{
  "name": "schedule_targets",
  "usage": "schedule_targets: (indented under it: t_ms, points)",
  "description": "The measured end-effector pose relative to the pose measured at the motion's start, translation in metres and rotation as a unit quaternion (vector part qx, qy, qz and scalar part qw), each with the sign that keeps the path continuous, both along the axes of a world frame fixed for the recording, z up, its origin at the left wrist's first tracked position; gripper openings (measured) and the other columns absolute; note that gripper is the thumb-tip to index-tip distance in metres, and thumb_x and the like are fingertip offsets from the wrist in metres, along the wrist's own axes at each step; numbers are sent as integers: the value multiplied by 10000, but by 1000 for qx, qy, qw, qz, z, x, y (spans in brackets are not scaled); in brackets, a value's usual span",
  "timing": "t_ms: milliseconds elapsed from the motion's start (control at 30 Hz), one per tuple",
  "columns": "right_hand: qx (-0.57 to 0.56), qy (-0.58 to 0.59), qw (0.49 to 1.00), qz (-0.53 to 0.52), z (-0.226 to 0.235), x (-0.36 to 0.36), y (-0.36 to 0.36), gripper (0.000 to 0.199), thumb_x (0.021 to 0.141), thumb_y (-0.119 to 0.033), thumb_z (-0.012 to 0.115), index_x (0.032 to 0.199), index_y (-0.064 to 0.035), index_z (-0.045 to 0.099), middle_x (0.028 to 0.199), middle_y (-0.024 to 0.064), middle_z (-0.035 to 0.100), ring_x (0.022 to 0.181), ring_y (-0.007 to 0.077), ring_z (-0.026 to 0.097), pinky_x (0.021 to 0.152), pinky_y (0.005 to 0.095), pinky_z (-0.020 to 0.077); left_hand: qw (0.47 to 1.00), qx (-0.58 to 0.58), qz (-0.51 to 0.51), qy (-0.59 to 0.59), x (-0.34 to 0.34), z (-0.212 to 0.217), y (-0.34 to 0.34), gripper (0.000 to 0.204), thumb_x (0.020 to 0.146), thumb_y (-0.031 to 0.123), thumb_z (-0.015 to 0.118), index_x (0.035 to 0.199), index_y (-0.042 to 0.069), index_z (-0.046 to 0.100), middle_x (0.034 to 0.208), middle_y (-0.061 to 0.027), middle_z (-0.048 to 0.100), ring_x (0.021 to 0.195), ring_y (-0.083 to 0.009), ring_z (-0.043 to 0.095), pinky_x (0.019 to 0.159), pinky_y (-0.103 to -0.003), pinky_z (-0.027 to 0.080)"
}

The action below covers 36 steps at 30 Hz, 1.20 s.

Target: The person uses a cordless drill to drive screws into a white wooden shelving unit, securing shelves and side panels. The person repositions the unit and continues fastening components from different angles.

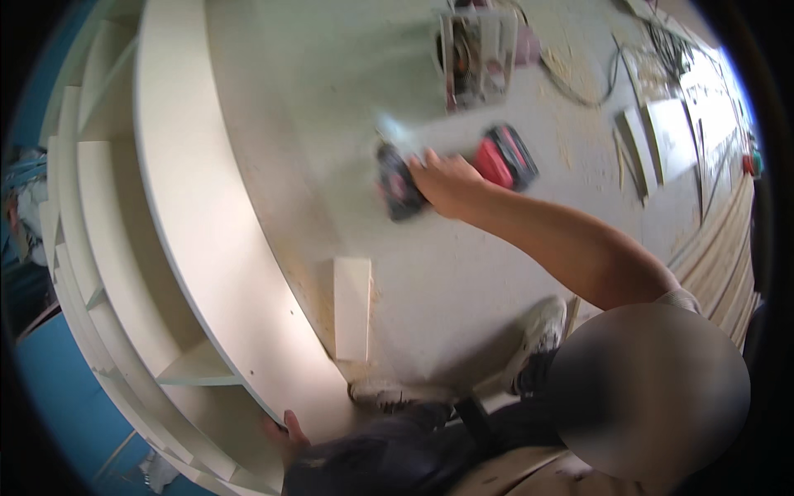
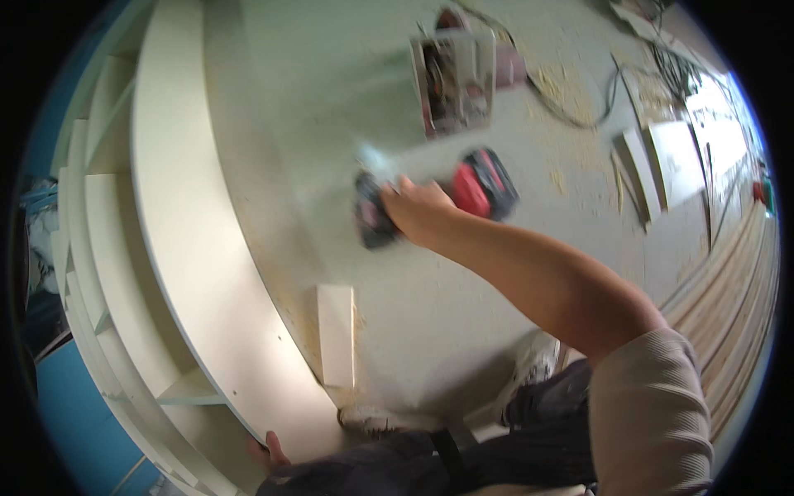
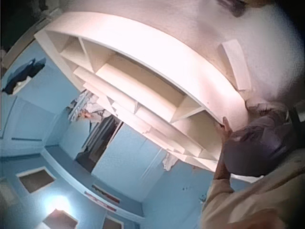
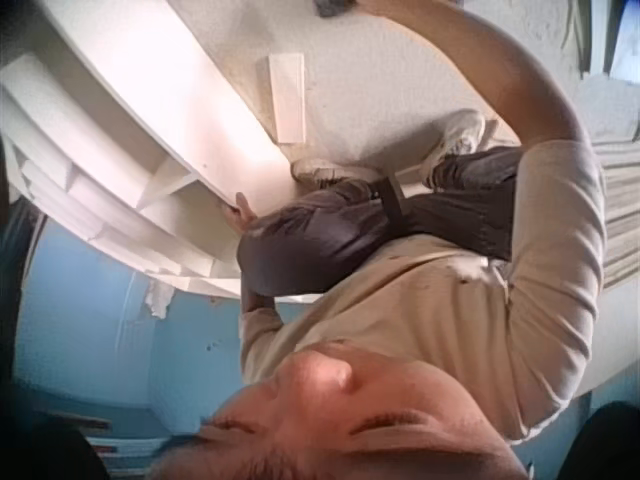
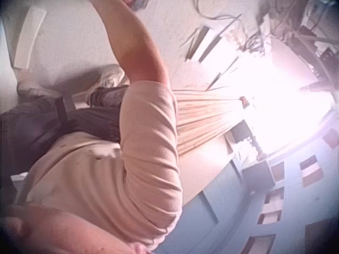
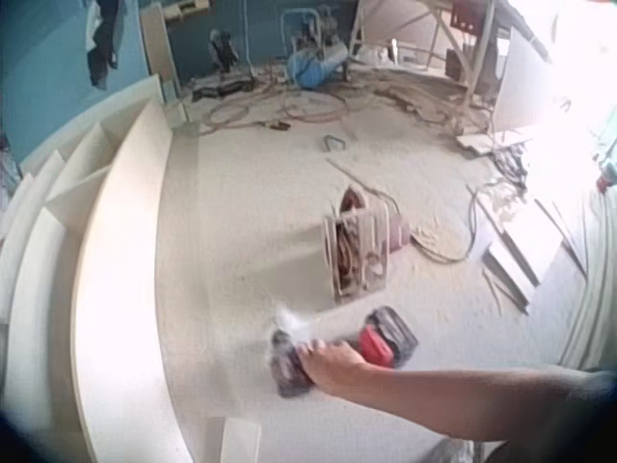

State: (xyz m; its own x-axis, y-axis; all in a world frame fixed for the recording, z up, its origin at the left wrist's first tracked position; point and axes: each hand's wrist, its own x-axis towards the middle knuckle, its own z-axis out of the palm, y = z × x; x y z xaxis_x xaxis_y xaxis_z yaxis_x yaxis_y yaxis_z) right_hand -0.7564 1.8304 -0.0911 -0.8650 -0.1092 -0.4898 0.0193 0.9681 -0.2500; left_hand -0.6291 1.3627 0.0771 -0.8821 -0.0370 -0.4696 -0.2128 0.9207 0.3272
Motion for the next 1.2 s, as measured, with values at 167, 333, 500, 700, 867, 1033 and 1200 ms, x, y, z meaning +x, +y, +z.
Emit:
schedule_targets:
  t_ms: [167, 333, 500, 700, 867, 1033, 1200]
  points:
    - [42, -144, 984, 91, 9, 57, 84, 774, 730, -146, 729, 1399, -26, 359, 1220, 229, 555, 1035, 381, 636, 798, 494, 542, 995, 55, 38, 69, 35, -28, -41, 411, 896, 223, 541, 1153, -97, 553, 955, -258, 645, 813, -413, 647, 738, -437, 524]
    - [-23, -156, 982, 101, -17, 104, 143, 514, 728, -141, 701, 1183, -54, 477, 1150, 201, 580, 1014, 373, 626, 814, 485, 525, 994, -78, 71, 12, 41, -33, -53, 387, 916, 272, 573, 1074, -82, 574, 892, -249, 649, 773, -423, 636, 707, -485, 518]
    - [-56, -74, 996, 11, 6, 126, 156, 474, 756, -90, 645, 1181, -109, 435, 1123, 197, 550, 1032, 374, 619, 796, 469, 543, 946, -323, 1, 4, 6, 8, 33, 438, 893, 297, 615, 1132, -64, 548, 930, -265, 656, 814, -420, 665, 721, -494, 540]
    - [-84, -48, 995, 3, -17, 136, 157, 515, 781, -120, 651, 1239, -151, 419, 1155, 196, 530, 1063, 388, 617, 808, 470, 540, 949, -271, 65, 148, 29, 37, 18, 378, 879, 259, 623, 1136, -11, 559, 1106, -246, 606, 997, -400, 615, 846, -455, 505]
    - [-122, -28, 992, -2, -17, 134, 162, 512, 768, -105, 656, 1224, -147, 426, 1149, 195, 534, 1032, 391, 624, 799, 477, 537, 977, -169, 61, 116, -30, 117, 98, 301, 870, 190, 627, 1085, -15, 574, 1054, -229, 622, 983, -404, 612, 846, -444, 494]
    - [-141, 54, 988, 23, -34, 140, 161, 417, 810, -154, 613, 1193, -151, 449, 1086, 182, 564, 873, 375, 663, 705, 474, 554, 975, -198, 36, 96, -106, 117, 128, 330, 854, 220, 658, 1103, 19, 579, 1053, -230, 622, 998, -406, 612, 847, -478, 494]
    - [-89, 95, 992, -1, -77, 154, 178, 387, 862, -292, 615, 1202, -159, 488, 979, 170, 608, 813, 337, 672, 666, 469, 549, 959, -219, 10, 181, -198, 43, 117, 460, 852, 314, 672, 1172, 5, 553, 1192, -258, 565, 1052, -444, 591, 912, -521, 476]
